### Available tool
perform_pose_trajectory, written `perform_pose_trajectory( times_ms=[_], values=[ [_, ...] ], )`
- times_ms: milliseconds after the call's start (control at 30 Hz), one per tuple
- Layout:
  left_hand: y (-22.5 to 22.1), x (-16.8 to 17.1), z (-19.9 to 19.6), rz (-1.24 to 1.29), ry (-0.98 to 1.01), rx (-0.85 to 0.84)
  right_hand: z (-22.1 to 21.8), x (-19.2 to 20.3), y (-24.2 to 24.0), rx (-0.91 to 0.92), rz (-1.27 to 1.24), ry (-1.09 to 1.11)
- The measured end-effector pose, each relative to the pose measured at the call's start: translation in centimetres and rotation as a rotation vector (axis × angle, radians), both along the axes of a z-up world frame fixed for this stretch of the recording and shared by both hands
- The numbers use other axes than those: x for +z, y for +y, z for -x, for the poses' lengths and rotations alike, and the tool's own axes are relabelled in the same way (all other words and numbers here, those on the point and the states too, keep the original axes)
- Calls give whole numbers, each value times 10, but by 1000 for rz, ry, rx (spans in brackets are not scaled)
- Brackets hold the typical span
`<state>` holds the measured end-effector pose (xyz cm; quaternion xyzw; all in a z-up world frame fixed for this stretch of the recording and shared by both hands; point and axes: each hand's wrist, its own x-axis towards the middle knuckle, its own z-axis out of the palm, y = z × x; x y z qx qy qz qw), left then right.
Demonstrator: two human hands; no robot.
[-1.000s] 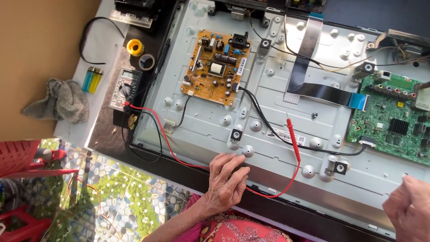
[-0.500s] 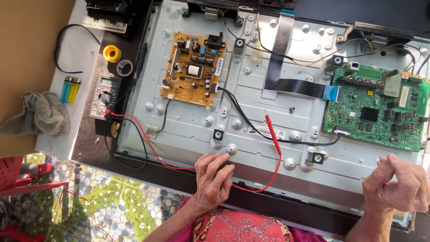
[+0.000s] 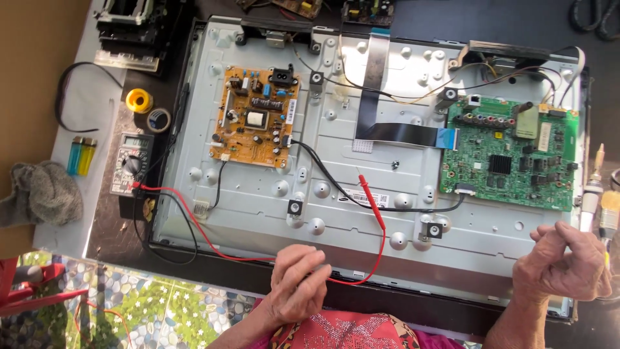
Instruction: Repairing a television by testing circuits with a multimeter and soldering components on the main board.
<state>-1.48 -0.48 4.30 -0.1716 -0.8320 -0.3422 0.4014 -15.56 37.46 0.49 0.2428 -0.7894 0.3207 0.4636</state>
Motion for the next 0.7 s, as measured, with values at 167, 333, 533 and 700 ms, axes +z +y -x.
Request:
perform_pose_trajectory(
  times_ms=[167, 333, 533, 700],
  values=[
    [19, 22, 30, -59, 135, -218, -2, 3, -3, -19, 67, -60],
    [35, 35, 52, 3, 136, -377, 0, -5, 3, -28, 118, -41],
    [32, 35, 68, 85, 80, -448, -1, 1, -4, -56, 120, -64],
    [31, 17, 73, 95, 56, -419, 2, 32, -30, -143, 149, -77]
  ],
)
